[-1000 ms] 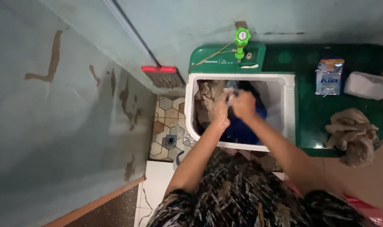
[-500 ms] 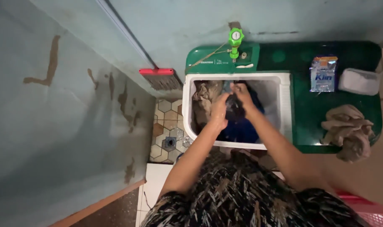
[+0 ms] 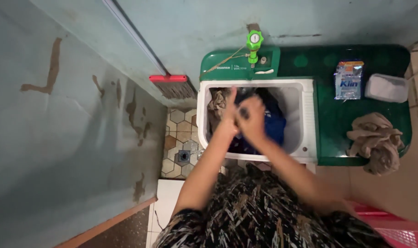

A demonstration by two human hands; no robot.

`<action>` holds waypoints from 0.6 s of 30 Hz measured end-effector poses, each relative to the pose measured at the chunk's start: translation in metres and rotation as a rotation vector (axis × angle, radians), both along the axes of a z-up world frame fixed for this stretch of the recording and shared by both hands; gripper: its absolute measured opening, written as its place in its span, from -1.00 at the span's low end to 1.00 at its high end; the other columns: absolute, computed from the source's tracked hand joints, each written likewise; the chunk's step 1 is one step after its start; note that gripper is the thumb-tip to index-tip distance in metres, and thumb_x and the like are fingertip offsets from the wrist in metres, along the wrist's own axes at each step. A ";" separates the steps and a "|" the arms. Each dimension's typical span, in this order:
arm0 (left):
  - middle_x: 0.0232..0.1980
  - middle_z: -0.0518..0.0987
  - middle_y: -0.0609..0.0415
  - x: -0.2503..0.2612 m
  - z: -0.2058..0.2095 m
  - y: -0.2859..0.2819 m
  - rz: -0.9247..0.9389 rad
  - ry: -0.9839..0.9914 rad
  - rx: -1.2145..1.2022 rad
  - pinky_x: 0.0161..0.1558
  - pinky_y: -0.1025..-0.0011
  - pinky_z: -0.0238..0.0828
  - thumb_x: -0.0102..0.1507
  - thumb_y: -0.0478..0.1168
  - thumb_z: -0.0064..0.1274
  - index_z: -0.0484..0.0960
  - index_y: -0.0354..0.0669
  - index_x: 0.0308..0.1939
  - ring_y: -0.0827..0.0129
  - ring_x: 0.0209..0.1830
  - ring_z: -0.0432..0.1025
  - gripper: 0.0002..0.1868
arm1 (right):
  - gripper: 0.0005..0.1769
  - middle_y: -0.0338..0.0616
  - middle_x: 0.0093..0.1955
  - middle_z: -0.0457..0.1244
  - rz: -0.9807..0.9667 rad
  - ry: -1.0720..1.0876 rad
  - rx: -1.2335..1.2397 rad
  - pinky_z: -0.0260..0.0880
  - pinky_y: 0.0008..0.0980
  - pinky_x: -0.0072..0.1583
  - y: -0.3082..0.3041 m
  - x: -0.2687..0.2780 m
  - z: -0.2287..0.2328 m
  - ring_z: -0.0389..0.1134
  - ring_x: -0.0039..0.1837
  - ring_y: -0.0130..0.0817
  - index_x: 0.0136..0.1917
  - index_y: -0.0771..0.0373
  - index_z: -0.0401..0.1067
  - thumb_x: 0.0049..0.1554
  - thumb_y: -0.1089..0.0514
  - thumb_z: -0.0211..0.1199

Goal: Washing clothes by hand using detergent in a small washing tub.

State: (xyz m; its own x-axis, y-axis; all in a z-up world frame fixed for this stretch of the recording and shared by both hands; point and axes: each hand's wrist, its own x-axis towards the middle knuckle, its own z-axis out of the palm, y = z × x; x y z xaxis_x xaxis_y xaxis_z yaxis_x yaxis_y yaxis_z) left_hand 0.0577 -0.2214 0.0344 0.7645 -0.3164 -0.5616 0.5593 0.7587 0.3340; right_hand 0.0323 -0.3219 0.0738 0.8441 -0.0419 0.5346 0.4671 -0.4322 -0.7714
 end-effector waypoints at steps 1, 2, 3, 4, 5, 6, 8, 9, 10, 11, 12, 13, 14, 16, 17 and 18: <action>-0.01 0.57 -0.02 0.007 -0.033 0.007 -0.002 -0.160 -0.041 -0.01 0.07 0.43 0.37 0.33 -0.02 0.55 -0.09 0.09 0.06 -0.06 0.47 -0.43 | -0.65 0.03 -0.07 0.27 0.080 -0.135 -0.075 0.29 -0.06 0.09 0.003 -0.014 -0.005 0.31 0.03 0.04 -0.12 0.26 0.38 -0.05 0.11 0.48; -0.10 0.60 -0.03 0.014 -0.066 0.014 -0.003 -0.320 -0.081 -0.05 0.18 0.50 0.40 0.23 0.11 0.59 -0.18 0.06 0.16 -0.14 0.51 -0.48 | -0.62 0.06 -0.13 0.28 0.160 -0.270 -0.150 0.27 0.01 0.05 0.005 -0.027 -0.010 0.31 -0.02 0.10 -0.17 0.27 0.37 -0.18 0.11 0.47; -0.10 0.60 -0.03 0.016 -0.083 0.011 -0.006 -0.327 -0.077 -0.05 0.18 0.50 0.40 0.23 0.11 0.59 -0.18 0.06 0.16 -0.14 0.51 -0.48 | -0.62 0.06 -0.13 0.28 0.156 -0.276 -0.147 0.27 0.01 0.05 0.006 -0.021 -0.016 0.31 -0.02 0.10 -0.17 0.27 0.37 -0.18 0.11 0.47; -0.12 0.62 -0.02 0.018 -0.100 0.008 0.052 -0.402 -0.050 -0.07 0.23 0.51 0.37 0.15 0.12 0.62 -0.19 0.01 0.20 -0.17 0.53 -0.55 | -0.69 0.04 -0.16 0.29 0.187 -0.174 -0.144 0.32 -0.02 0.01 0.006 -0.015 -0.022 0.34 -0.05 0.08 -0.21 0.23 0.38 -0.12 0.10 0.46; -0.14 0.64 -0.01 0.009 -0.122 0.004 0.114 -0.460 -0.026 -0.09 0.27 0.51 0.34 0.06 0.14 0.64 -0.20 -0.03 0.24 -0.19 0.54 -0.61 | -0.74 0.01 -0.19 0.31 0.221 -0.054 -0.142 0.37 -0.05 -0.02 0.004 -0.019 -0.031 0.37 -0.08 0.06 -0.25 0.19 0.39 -0.06 0.10 0.46; -0.14 0.64 -0.01 0.001 -0.110 -0.002 0.114 -0.450 -0.025 -0.09 0.27 0.51 0.34 0.06 0.14 0.64 -0.20 -0.03 0.24 -0.19 0.54 -0.61 | -0.74 0.01 -0.19 0.31 0.222 -0.044 -0.140 0.37 -0.05 -0.02 0.004 -0.008 -0.027 0.37 -0.08 0.06 -0.25 0.19 0.39 -0.06 0.10 0.46; -0.15 0.69 0.01 0.014 -0.077 -0.010 0.404 -0.337 0.048 -0.15 0.31 0.55 0.27 -0.06 0.06 0.69 -0.22 -0.11 0.28 -0.22 0.59 -0.69 | -0.81 0.03 -0.23 0.33 0.091 -0.094 -0.334 0.33 0.00 -0.14 0.006 0.036 -0.009 0.36 -0.17 0.11 -0.24 0.17 0.48 0.01 0.07 0.43; -0.15 0.69 0.01 0.011 -0.077 -0.010 0.404 -0.324 0.045 -0.15 0.31 0.55 0.27 -0.06 0.06 0.69 -0.22 -0.11 0.28 -0.22 0.59 -0.69 | -0.81 0.03 -0.23 0.33 0.093 -0.082 -0.338 0.33 0.00 -0.14 0.005 0.032 -0.009 0.36 -0.17 0.11 -0.24 0.17 0.48 0.01 0.07 0.43; -0.14 0.69 0.04 0.009 -0.077 -0.009 0.426 -0.352 0.332 -0.18 0.33 0.54 0.29 -0.10 0.05 0.70 -0.19 -0.09 0.32 -0.23 0.57 -0.73 | -0.86 0.04 -0.16 0.34 0.051 -0.076 -0.281 0.35 -0.01 -0.04 0.005 0.028 -0.010 0.36 -0.06 0.12 -0.12 0.17 0.49 0.17 0.09 0.36; -0.13 0.69 0.07 0.018 -0.072 -0.004 0.446 -0.395 0.623 -0.20 0.35 0.53 0.30 -0.15 0.04 0.71 -0.15 -0.06 0.37 -0.24 0.56 -0.76 | -0.88 0.05 -0.09 0.34 0.009 -0.090 -0.216 0.37 -0.01 0.05 0.009 0.034 -0.006 0.36 0.04 0.14 0.01 0.18 0.51 0.34 0.10 0.29; -0.13 0.69 0.07 0.030 -0.083 0.006 0.450 -0.401 0.624 -0.20 0.35 0.53 0.30 -0.15 0.04 0.71 -0.15 -0.06 0.37 -0.24 0.56 -0.76 | -0.88 0.05 -0.09 0.34 0.010 -0.096 -0.214 0.37 -0.01 0.05 0.012 0.025 0.002 0.36 0.04 0.14 0.01 0.18 0.51 0.34 0.10 0.29; -0.17 0.70 0.07 0.040 -0.095 0.015 0.406 -0.448 0.754 -0.21 0.36 0.53 0.30 -0.13 0.04 0.72 -0.17 -0.10 0.37 -0.27 0.55 -0.76 | -0.82 0.11 -0.11 0.31 0.022 -0.135 -0.298 0.35 0.03 0.01 0.014 0.012 0.009 0.35 -0.01 0.18 -0.05 0.23 0.47 0.15 0.10 0.30; -0.20 0.70 0.07 0.050 -0.108 0.024 0.361 -0.494 0.883 -0.23 0.37 0.53 0.29 -0.12 0.04 0.72 -0.19 -0.14 0.38 -0.29 0.54 -0.75 | -0.73 0.16 -0.12 0.28 0.034 -0.174 -0.381 0.34 0.07 -0.04 0.016 0.000 0.016 0.34 -0.05 0.23 -0.12 0.29 0.43 -0.05 0.09 0.31; -0.24 0.67 0.07 0.035 -0.075 0.003 0.424 -0.360 0.713 -0.26 0.35 0.52 0.28 -0.12 0.12 0.69 -0.21 -0.18 0.34 -0.33 0.53 -0.78 | -0.70 0.15 -0.10 0.29 0.116 -0.140 -0.270 0.37 0.04 -0.02 0.005 0.003 0.011 0.36 -0.04 0.20 -0.07 0.27 0.46 -0.02 0.07 0.34; -0.29 0.64 0.07 0.025 -0.059 -0.005 0.480 -0.228 0.547 -0.29 0.32 0.50 0.27 -0.12 0.19 0.66 -0.23 -0.21 0.31 -0.37 0.51 -0.78 | -0.68 0.15 -0.09 0.31 0.194 -0.104 -0.151 0.39 0.01 -0.01 0.001 0.002 0.007 0.38 -0.03 0.17 -0.02 0.26 0.49 0.01 0.04 0.36; -0.29 0.64 0.07 0.016 -0.036 -0.008 0.484 -0.222 0.550 -0.29 0.32 0.50 0.27 -0.12 0.19 0.66 -0.23 -0.21 0.31 -0.37 0.51 -0.78 | -0.68 0.15 -0.09 0.31 0.200 -0.100 -0.149 0.39 0.01 -0.01 -0.004 0.016 -0.006 0.38 -0.03 0.17 -0.02 0.26 0.49 0.01 0.04 0.36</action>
